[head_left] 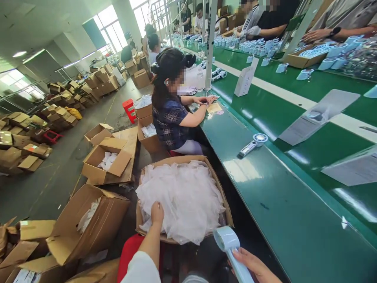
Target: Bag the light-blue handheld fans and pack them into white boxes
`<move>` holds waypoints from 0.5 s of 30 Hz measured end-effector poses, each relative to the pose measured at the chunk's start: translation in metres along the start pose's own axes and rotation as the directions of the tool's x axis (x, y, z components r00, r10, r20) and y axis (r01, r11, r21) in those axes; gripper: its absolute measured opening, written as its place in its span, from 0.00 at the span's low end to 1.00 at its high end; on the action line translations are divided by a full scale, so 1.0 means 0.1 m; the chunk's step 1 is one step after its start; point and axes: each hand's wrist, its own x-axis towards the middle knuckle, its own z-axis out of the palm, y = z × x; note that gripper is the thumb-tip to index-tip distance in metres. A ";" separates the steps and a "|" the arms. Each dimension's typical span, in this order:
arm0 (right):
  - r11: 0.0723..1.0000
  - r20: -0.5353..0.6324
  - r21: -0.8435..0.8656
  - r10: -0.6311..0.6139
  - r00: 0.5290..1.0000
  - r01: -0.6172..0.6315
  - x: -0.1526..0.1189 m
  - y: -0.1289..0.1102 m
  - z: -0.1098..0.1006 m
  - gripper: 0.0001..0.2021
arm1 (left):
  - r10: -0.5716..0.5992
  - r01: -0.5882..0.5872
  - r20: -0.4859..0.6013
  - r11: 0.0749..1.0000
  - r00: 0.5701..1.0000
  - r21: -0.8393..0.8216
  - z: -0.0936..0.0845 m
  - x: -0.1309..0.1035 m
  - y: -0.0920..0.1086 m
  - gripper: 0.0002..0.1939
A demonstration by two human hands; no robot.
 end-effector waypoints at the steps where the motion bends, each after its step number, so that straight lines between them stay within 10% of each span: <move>1: 1.000 -0.001 0.010 0.011 1.000 -0.011 0.05 0.00 0.10 0.15 | -0.005 0.005 0.000 1.000 1.000 0.004 -0.09 0.15 -0.04 0.17; 7: 0.996 0.130 0.071 0.044 0.991 -0.054 0.38 0.06 0.75 0.15 | -0.015 0.010 0.243 1.000 0.970 0.021 -0.25 0.57 -0.17 0.14; 15: 0.999 0.440 0.017 0.025 0.898 -0.036 0.56 -0.02 1.42 0.31 | 0.341 -0.249 0.308 0.921 0.888 -0.301 -0.76 0.13 0.21 0.06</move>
